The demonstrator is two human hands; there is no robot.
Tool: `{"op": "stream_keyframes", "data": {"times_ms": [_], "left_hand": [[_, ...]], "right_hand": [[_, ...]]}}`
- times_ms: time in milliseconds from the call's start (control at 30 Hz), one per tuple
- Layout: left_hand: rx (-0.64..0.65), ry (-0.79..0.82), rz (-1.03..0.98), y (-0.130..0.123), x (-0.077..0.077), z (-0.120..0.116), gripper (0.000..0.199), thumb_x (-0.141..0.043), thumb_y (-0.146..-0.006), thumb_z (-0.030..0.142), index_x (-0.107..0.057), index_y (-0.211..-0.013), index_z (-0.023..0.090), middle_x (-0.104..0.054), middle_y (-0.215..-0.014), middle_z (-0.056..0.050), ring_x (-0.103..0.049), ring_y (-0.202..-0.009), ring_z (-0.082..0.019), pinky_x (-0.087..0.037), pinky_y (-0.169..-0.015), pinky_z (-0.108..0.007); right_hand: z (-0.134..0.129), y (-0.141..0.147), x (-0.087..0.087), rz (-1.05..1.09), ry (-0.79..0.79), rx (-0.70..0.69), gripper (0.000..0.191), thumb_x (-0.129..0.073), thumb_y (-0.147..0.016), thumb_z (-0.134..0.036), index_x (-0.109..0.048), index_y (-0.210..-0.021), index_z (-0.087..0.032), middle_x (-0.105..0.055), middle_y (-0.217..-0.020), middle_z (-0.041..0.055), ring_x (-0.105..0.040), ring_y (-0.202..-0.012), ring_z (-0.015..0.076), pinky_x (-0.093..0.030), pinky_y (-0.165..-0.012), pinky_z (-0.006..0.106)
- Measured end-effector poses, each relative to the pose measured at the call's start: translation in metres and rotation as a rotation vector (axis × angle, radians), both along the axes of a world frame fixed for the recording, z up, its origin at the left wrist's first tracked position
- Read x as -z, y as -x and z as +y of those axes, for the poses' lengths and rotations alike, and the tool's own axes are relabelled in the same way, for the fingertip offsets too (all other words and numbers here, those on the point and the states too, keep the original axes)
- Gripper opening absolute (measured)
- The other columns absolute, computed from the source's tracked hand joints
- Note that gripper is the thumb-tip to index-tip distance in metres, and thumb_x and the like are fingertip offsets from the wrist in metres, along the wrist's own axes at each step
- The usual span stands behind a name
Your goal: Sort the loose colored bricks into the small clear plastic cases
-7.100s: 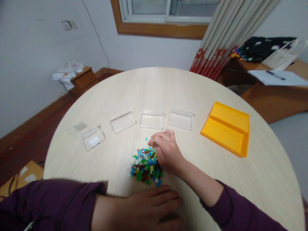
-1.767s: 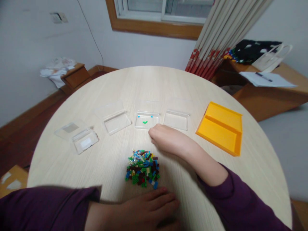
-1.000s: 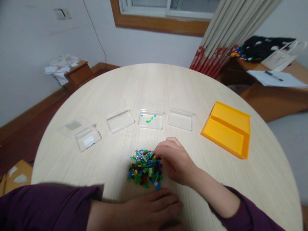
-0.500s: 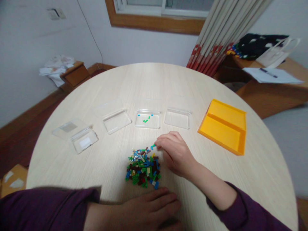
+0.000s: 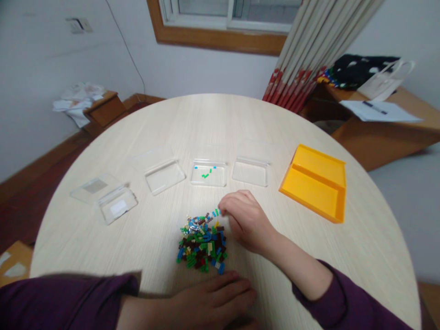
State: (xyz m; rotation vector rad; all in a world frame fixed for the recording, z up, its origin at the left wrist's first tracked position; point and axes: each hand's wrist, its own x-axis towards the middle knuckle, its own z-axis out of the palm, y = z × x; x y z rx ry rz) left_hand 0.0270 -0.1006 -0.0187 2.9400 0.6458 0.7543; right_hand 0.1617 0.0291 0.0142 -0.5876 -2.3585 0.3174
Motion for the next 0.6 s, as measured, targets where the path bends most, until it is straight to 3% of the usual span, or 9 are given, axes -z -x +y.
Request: {"op": "stream_keyframes", "data": {"times_ms": [100,300,600], "left_hand": [[-0.018,-0.017,-0.021,-0.0015,0.0031,-0.0012,0.018,-0.048,-0.094,0.029,-0.062,-0.103,0.022,-0.064,-0.109,-0.005,-0.056,-0.11,-0.017,-0.043,-0.099,-0.031],[-0.059,-0.018,-0.033,-0.0059,0.0075,-0.0037,0.02,-0.047,-0.094,0.03,-0.062,-0.099,0.019,-0.065,-0.107,-0.004,-0.057,-0.109,-0.016,-0.042,-0.1,-0.029],[-0.01,-0.007,0.008,-0.0026,0.0034,-0.0014,0.018,-0.049,-0.094,0.028,-0.063,-0.101,0.021,-0.064,-0.111,-0.004,-0.057,-0.109,-0.016,-0.043,-0.099,-0.031]], "right_hand": [[-0.0003,-0.0016,-0.003,-0.002,0.021,-0.03,0.023,-0.039,-0.078,-0.003,-0.053,-0.075,-0.021,-0.063,-0.068,0.0,-0.062,-0.069,0.014,-0.044,-0.07,0.03],[0.0019,-0.0008,0.0005,-0.051,-0.032,-0.124,0.026,-0.045,-0.083,-0.006,-0.061,-0.095,-0.022,-0.069,-0.086,0.0045,-0.061,-0.081,0.0165,-0.05,-0.072,0.032],[0.0043,-0.0009,0.0013,-0.08,-0.054,-0.061,0.029,-0.043,-0.083,-0.005,-0.064,-0.092,-0.021,-0.066,-0.086,0.0073,-0.059,-0.081,0.0178,-0.053,-0.07,0.033]]}}
